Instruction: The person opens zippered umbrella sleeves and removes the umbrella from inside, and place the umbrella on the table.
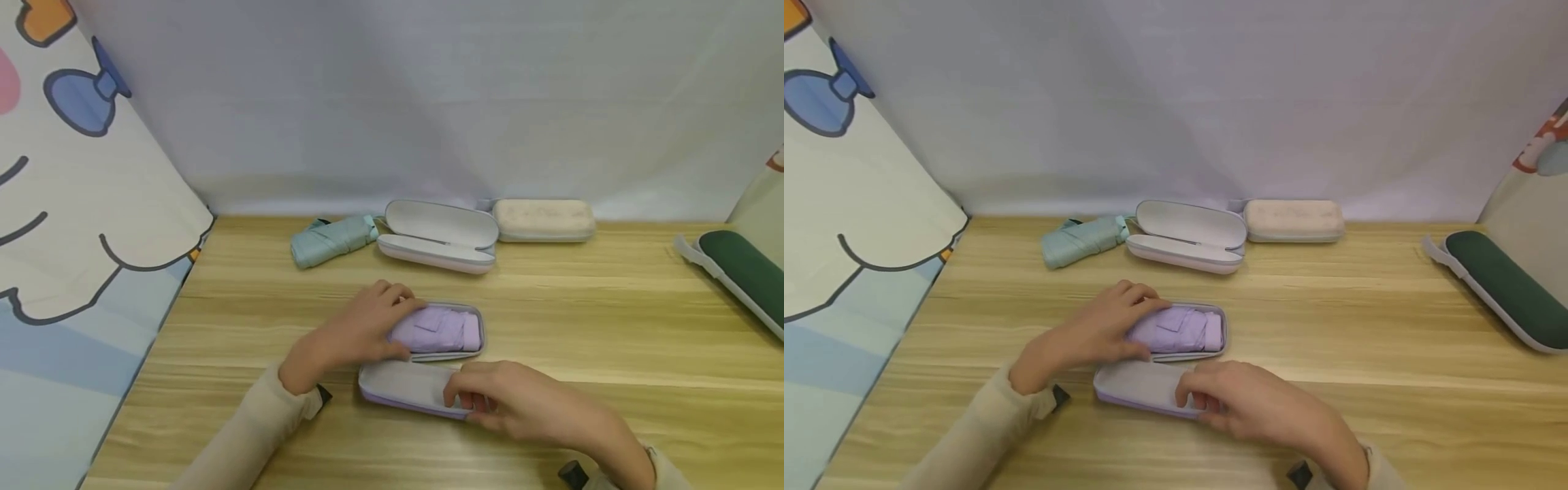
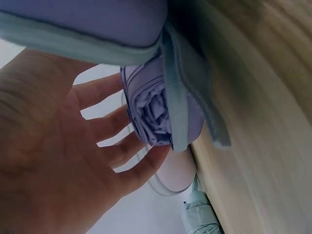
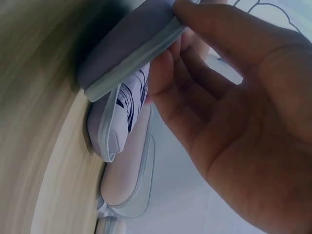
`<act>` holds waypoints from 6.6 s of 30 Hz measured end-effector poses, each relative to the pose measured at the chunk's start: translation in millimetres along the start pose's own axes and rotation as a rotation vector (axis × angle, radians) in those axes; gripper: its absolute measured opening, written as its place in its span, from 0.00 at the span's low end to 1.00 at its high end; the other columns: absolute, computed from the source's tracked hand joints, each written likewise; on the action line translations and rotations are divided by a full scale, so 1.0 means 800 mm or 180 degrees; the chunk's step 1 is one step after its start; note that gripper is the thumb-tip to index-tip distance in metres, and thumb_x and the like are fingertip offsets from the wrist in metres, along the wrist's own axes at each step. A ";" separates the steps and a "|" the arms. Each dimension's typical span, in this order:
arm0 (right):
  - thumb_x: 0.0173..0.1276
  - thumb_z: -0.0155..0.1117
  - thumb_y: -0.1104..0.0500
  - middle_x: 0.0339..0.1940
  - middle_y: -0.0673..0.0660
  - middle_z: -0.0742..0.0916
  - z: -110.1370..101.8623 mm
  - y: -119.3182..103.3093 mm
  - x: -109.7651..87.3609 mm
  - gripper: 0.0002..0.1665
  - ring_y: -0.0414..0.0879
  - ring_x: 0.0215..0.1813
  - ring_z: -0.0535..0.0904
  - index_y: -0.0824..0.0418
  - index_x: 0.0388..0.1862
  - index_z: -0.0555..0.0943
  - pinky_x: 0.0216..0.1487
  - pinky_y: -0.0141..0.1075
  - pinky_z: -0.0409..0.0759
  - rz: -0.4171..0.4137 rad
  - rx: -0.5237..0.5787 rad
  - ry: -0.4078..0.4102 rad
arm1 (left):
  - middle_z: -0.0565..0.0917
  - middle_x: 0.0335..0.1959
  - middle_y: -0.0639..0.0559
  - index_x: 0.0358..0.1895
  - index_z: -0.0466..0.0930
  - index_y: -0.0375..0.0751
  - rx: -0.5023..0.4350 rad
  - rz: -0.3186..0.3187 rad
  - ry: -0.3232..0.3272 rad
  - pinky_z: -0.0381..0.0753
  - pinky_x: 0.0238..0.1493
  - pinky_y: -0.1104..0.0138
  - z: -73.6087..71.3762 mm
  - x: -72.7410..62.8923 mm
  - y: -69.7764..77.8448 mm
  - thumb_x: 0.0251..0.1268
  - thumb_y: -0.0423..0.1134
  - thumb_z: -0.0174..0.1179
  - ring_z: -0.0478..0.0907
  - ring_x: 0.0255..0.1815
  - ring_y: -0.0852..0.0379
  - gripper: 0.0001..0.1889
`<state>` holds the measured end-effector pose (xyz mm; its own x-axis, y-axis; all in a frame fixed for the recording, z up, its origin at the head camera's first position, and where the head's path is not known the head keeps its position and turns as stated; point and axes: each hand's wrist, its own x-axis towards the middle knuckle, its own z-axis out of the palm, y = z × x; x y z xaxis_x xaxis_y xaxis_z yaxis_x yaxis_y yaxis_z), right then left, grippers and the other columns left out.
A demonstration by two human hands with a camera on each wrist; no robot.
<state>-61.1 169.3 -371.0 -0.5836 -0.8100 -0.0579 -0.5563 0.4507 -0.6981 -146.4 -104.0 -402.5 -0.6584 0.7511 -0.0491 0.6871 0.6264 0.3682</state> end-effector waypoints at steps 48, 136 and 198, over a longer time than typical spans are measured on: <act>0.67 0.72 0.65 0.44 0.39 0.86 0.013 0.005 0.004 0.16 0.30 0.41 0.77 0.44 0.46 0.82 0.41 0.30 0.80 0.0079 -0.0461 -0.0015 | 0.80 0.50 0.54 0.58 0.83 0.47 -0.0375 0.0234 0.0955 0.79 0.42 0.66 -0.038 -0.017 0.005 0.45 0.48 0.75 0.75 0.45 0.60 0.31; 0.76 0.68 0.54 0.46 0.43 0.86 -0.044 0.035 -0.020 0.12 0.37 0.48 0.80 0.51 0.55 0.83 0.49 0.40 0.82 0.0668 -0.0412 0.0573 | 0.75 0.63 0.31 0.68 0.73 0.38 -0.0021 -0.1636 -0.0043 0.79 0.54 0.38 -0.060 -0.077 -0.119 0.55 0.43 0.73 0.75 0.60 0.30 0.36; 0.64 0.77 0.52 0.77 0.77 0.66 -0.227 0.226 0.049 0.53 0.79 0.74 0.61 0.68 0.80 0.60 0.65 0.79 0.60 0.1944 -0.1643 0.0247 | 0.86 0.55 0.55 0.62 0.83 0.53 0.0860 0.0766 0.0580 0.84 0.56 0.60 0.018 -0.042 0.049 0.75 0.46 0.65 0.82 0.57 0.54 0.16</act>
<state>-292.2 287.2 -369.5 -0.9021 -0.3444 -0.2602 -0.3177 0.9378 -0.1398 -93.3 -101.7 -400.0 -0.4958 0.8489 0.1830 0.8683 0.4876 0.0907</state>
